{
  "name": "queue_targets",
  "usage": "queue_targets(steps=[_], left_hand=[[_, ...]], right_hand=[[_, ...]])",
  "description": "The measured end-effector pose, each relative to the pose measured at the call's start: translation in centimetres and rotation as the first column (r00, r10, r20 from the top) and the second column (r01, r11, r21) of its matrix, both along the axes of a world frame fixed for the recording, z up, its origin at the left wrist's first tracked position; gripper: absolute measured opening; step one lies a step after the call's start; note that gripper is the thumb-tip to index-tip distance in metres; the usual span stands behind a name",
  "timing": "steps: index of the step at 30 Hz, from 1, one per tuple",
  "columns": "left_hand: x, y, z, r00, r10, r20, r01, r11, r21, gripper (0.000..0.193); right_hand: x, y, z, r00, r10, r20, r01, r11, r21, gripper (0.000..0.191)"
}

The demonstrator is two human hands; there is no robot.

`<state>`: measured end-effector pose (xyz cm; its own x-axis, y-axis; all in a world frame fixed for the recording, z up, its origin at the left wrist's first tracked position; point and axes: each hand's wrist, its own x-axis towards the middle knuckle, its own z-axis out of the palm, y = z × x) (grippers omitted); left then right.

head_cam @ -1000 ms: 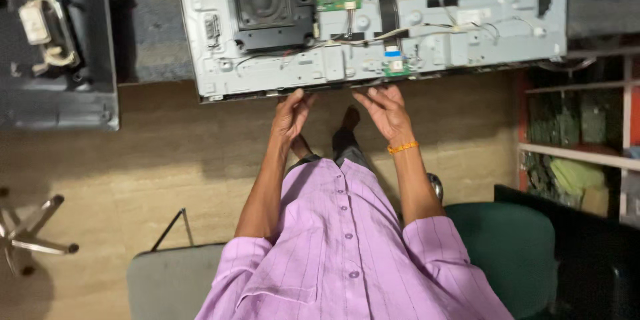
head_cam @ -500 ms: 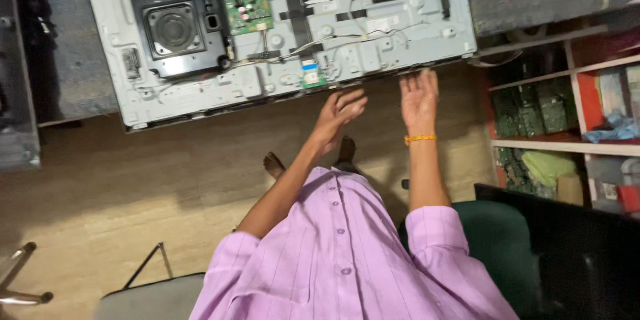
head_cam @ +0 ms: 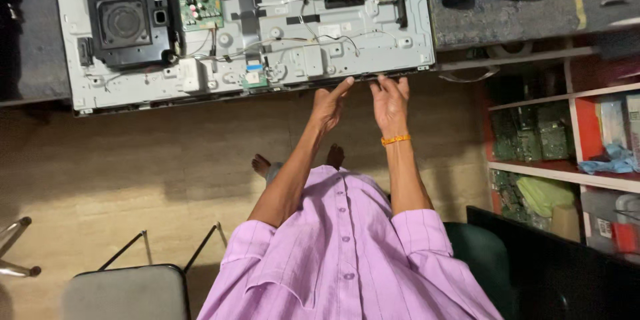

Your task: The person works on the back of a disassembled television, connecting wires to circuit boards and using a power drill to secure screws. They also handle a separate circuit board and place it into the TV chassis.

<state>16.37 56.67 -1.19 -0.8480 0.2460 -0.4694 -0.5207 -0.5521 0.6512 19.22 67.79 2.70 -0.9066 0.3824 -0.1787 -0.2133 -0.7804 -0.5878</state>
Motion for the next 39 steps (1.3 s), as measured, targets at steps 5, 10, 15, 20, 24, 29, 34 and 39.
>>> queue_targets(steps=[5,10,15,20,24,29,34,39], left_hand=[[0.0,1.3,-0.3,1.000,-0.004,0.005,0.004,0.997,-0.077,0.031],[-0.1,1.8,-1.0,0.996,0.051,0.068,-0.057,0.995,0.083,0.020],[0.0,1.5,-2.4,0.998,0.000,0.057,-0.006,0.994,0.107,0.015],[-1.3,0.4,-4.2,0.980,-0.185,0.078,0.185,0.983,0.009,0.023],[-1.5,0.3,-4.4,0.981,-0.184,0.059,0.181,0.982,0.058,0.030],[0.4,-1.2,-4.1,0.993,-0.060,-0.104,0.068,0.995,0.073,0.042],[4.1,-8.5,-5.1,0.953,-0.001,-0.304,-0.129,0.904,-0.409,0.036],[7.3,-16.9,-5.2,0.906,0.088,-0.414,-0.357,0.685,-0.635,0.027]], right_hand=[[-0.4,0.0,0.5,0.994,-0.014,0.104,0.005,0.997,0.080,0.059],[-0.4,0.2,0.7,0.999,-0.009,0.038,0.008,1.000,0.023,0.065],[-0.4,1.4,-1.3,0.996,0.067,0.062,-0.066,0.998,-0.020,0.061],[-0.6,3.2,-3.5,0.957,0.288,0.014,-0.286,0.955,-0.081,0.033],[-0.4,4.2,-4.2,0.944,0.301,0.137,-0.299,0.954,-0.029,0.046],[2.2,5.9,-5.9,0.903,0.141,0.407,-0.333,0.828,0.451,0.052],[5.8,6.5,-5.8,0.957,-0.013,0.288,-0.275,0.264,0.925,0.027],[2.4,0.9,-3.2,0.940,0.240,0.242,-0.240,-0.037,0.970,0.021]])
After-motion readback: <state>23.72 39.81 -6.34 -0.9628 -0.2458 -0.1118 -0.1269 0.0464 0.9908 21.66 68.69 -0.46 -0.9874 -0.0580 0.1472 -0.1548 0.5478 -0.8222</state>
